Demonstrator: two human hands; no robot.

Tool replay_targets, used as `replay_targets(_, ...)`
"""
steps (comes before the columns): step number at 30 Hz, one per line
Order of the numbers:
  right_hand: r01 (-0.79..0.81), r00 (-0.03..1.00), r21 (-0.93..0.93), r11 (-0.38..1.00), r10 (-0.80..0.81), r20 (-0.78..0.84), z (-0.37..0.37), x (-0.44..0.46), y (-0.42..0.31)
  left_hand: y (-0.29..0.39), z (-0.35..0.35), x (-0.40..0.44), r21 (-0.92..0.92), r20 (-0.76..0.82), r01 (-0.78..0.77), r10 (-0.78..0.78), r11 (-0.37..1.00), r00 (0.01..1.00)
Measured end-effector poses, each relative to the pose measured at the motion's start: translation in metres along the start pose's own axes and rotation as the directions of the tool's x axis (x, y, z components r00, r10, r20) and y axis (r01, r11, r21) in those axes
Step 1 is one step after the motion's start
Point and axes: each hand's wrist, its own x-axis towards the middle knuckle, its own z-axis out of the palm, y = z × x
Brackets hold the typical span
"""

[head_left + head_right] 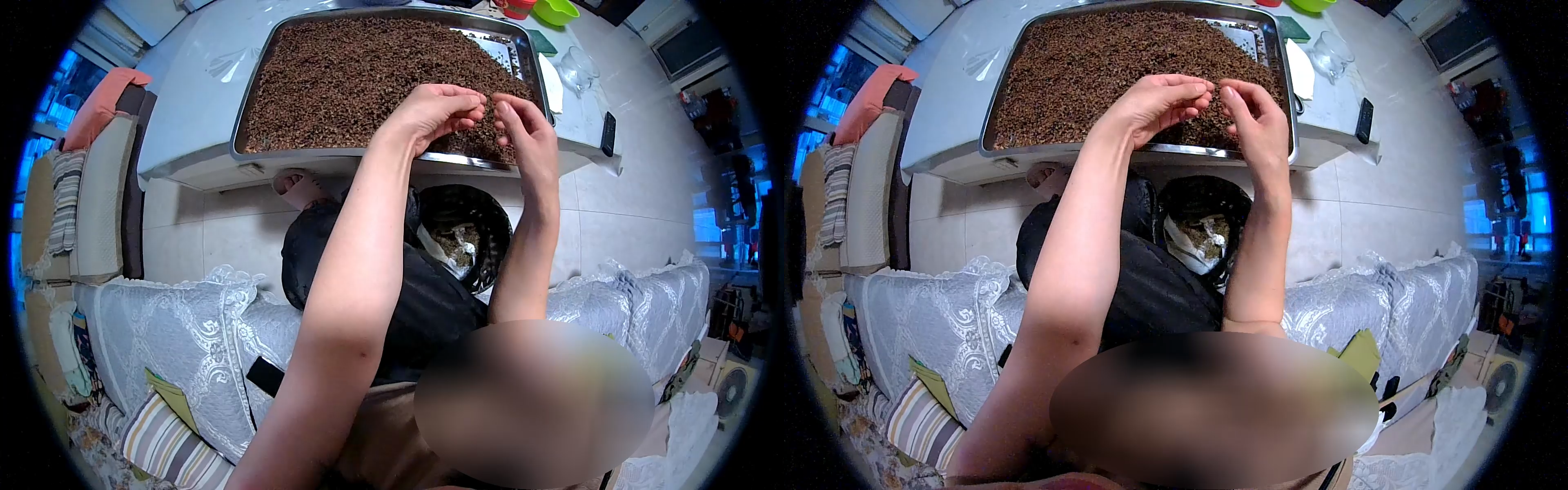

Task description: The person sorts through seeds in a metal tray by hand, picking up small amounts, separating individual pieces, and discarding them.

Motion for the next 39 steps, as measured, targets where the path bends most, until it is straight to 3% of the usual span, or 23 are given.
replay_targets(9,0.11,0.987,-0.053,0.992,-0.116,-0.113,0.016,0.018,0.036,0.002,0.0,0.0,0.091,-0.009,0.088,-0.088,0.992,0.996)
replay_targets(12,0.199,0.95,-0.209,0.957,-0.241,-0.2,0.021,0.019,0.043,-0.001,0.0,0.002,-0.061,-0.004,0.111,-0.111,0.992,0.994)
replay_targets(15,0.014,0.978,0.242,0.97,0.037,-0.205,0.022,0.018,0.039,0.0,0.001,0.002,-0.186,-0.044,0.052,-0.062,0.981,0.997)
replay_targets(18,-0.02,0.981,0.479,0.878,0.11,-0.16,0.014,0.016,0.032,0.003,-0.002,0.0,-0.311,-0.109,-0.037,0.004,0.95,0.994)
replay_targets(24,-0.04,0.996,0.503,0.863,0.072,-0.045,0.006,0.007,0.016,-0.004,-0.011,0.01,-0.497,-0.077,-0.08,0.048,0.864,0.996)
replay_targets(27,-0.095,0.994,0.382,0.919,0.07,0.079,-0.004,-0.001,0.003,-0.006,-0.013,0.011,-0.605,-0.047,-0.073,0.057,0.792,0.997)
replay_targets(31,-0.093,0.848,-0.14,0.986,0.152,0.508,-0.034,-0.015,-0.004,-0.003,-0.014,0.007,-0.657,-0.037,-0.073,0.065,0.75,0.997)
replay_targets(34,-0.125,0.797,-0.507,0.853,0.391,0.461,-0.039,-0.025,-0.013,0.001,-0.012,0.004,-0.623,-0.028,-0.065,0.06,0.779,0.998)
replay_targets(35,-0.034,0.873,-0.649,0.76,0.338,0.351,-0.035,-0.026,-0.017,0.001,-0.011,0.004,-0.609,-0.027,-0.066,0.063,0.791,0.998)
replay_targets(37,0.042,0.97,-0.529,0.848,0.093,0.226,-0.026,-0.019,-0.002,0.0,-0.01,0.004,-0.577,-0.026,-0.071,0.068,0.814,0.997)
replay_targets(39,0.175,0.984,-0.458,0.871,-0.169,0.055,-0.01,-0.009,0.003,-0.001,-0.009,0.004,-0.56,-0.034,-0.055,0.043,0.827,0.998)
